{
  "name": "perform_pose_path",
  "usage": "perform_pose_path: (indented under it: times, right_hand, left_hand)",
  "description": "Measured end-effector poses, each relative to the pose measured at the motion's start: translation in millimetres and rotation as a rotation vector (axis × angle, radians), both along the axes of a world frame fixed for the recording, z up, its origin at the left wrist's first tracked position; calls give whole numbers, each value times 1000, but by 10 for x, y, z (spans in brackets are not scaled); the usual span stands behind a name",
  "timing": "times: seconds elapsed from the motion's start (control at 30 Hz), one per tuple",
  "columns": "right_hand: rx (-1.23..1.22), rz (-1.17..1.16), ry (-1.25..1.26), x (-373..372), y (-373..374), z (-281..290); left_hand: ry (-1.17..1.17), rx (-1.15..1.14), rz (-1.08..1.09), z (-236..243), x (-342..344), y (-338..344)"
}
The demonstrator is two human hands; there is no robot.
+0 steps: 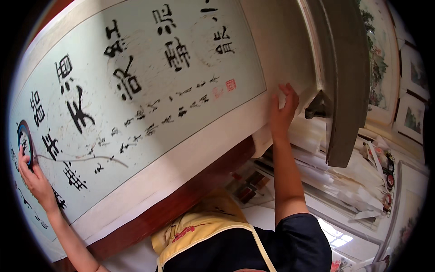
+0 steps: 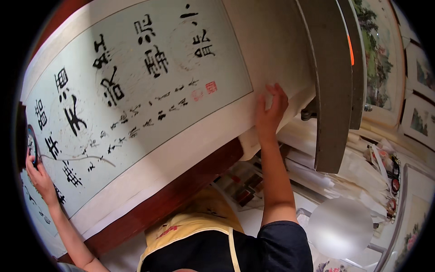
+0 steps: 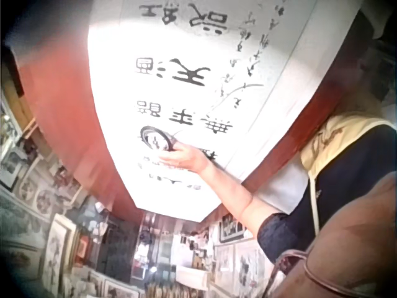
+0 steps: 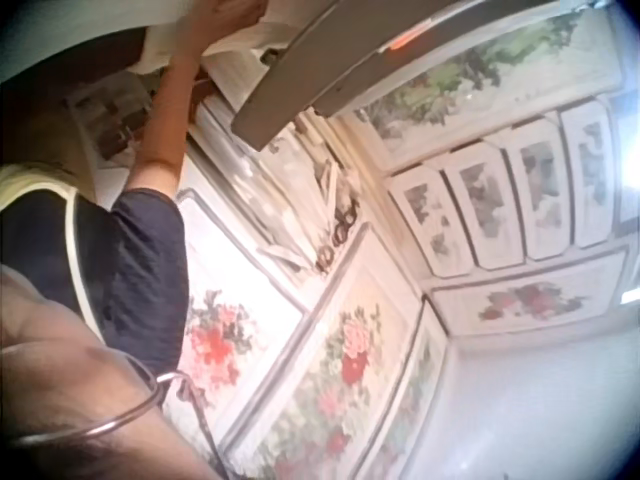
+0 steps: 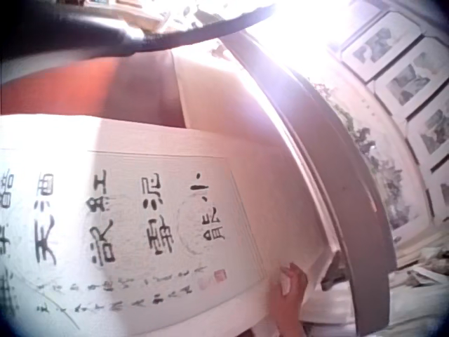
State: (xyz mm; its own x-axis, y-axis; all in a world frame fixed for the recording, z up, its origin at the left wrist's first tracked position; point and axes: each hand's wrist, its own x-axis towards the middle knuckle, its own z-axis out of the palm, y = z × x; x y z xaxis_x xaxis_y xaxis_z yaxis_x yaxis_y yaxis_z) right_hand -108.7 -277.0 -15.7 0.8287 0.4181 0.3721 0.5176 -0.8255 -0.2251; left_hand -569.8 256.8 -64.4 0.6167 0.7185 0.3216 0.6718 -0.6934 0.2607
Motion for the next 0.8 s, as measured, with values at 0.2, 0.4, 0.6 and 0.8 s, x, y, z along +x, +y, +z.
perform_pose_path:
  times: [0.2, 0.4, 0.6, 0.8]
  right_hand:
    - [-31, 5, 147, -1011, -252, 40]
    - [-148, -211, 133, -998, -1414, 493]
    - [150, -595, -18, -48, -3221, 1493]
    - [225, -493, -215, 2099, -3387, 2346]
  left_hand:
    - [13, 42, -36, 31, 161, -7]
    - [-22, -14, 32, 117, 218, -144]
    - [22, 3, 58, 152, 379, -311]
    - [16, 58, 75, 143, 197, -219]
